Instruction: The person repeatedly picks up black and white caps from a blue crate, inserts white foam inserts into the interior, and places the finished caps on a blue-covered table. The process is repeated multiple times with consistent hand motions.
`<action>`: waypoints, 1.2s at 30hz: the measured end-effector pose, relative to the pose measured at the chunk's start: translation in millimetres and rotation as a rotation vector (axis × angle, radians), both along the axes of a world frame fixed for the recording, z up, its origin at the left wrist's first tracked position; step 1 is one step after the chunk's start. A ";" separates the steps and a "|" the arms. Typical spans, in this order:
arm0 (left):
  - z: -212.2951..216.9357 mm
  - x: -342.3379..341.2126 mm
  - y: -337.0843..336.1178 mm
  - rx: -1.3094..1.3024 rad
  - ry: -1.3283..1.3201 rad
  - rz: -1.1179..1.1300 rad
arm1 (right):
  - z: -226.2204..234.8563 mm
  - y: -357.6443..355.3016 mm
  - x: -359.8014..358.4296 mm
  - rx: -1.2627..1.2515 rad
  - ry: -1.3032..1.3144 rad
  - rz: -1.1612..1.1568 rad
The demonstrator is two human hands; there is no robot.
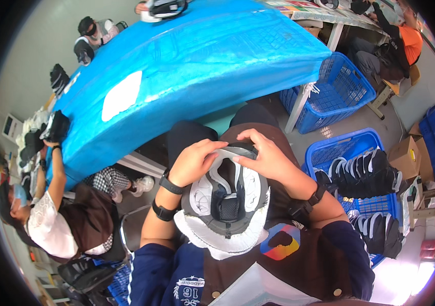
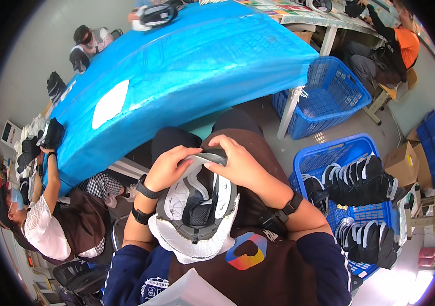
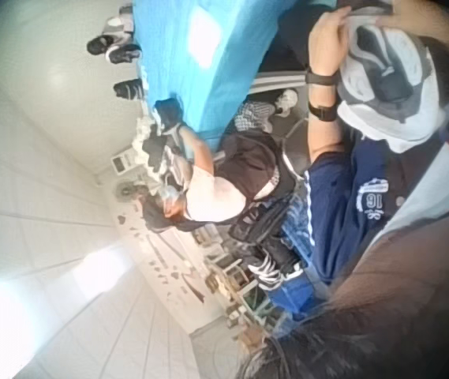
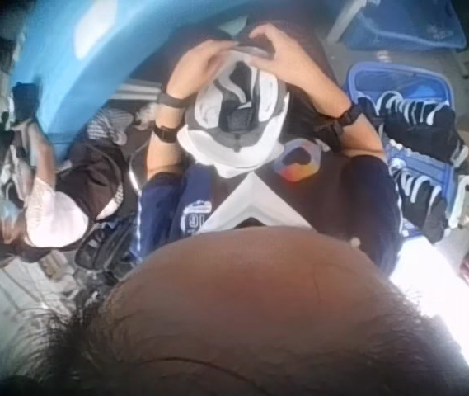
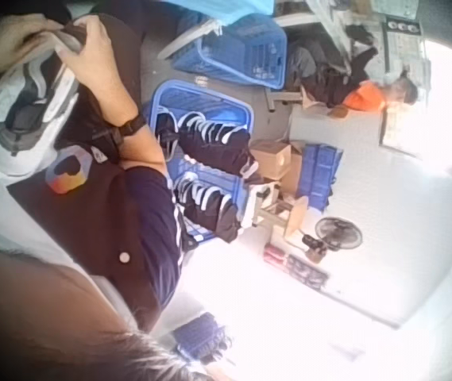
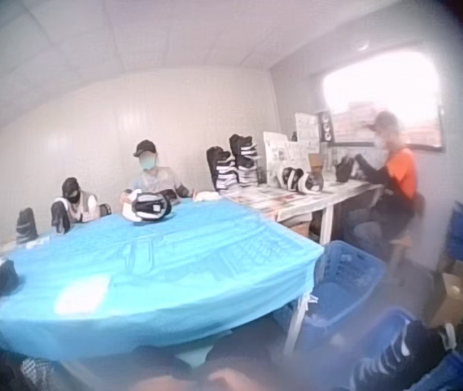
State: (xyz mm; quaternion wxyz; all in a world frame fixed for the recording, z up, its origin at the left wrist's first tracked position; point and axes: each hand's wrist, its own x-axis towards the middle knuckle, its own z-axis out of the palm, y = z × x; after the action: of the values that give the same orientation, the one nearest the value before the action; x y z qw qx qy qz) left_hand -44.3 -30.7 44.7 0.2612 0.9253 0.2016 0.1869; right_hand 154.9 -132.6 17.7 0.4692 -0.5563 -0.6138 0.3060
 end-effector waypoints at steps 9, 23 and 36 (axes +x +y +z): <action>-13.5 13.0 15.4 -0.084 0.069 -0.072 | 3.3 -16.8 5.9 0.143 -0.508 -0.069; -26.6 19.1 31.0 -0.226 0.050 -0.086 | -15.9 3.7 10.9 -0.177 -0.343 0.118; -37.8 21.3 34.6 -0.172 0.131 -0.196 | -50.2 12.2 15.6 -0.511 0.584 0.139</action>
State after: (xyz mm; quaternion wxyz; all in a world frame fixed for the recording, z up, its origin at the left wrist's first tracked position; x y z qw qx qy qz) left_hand -23.0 3.9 6.8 0.3429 0.9249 0.1423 0.0815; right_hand 170.5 -120.4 -32.5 0.4486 -0.5018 -0.3950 0.6253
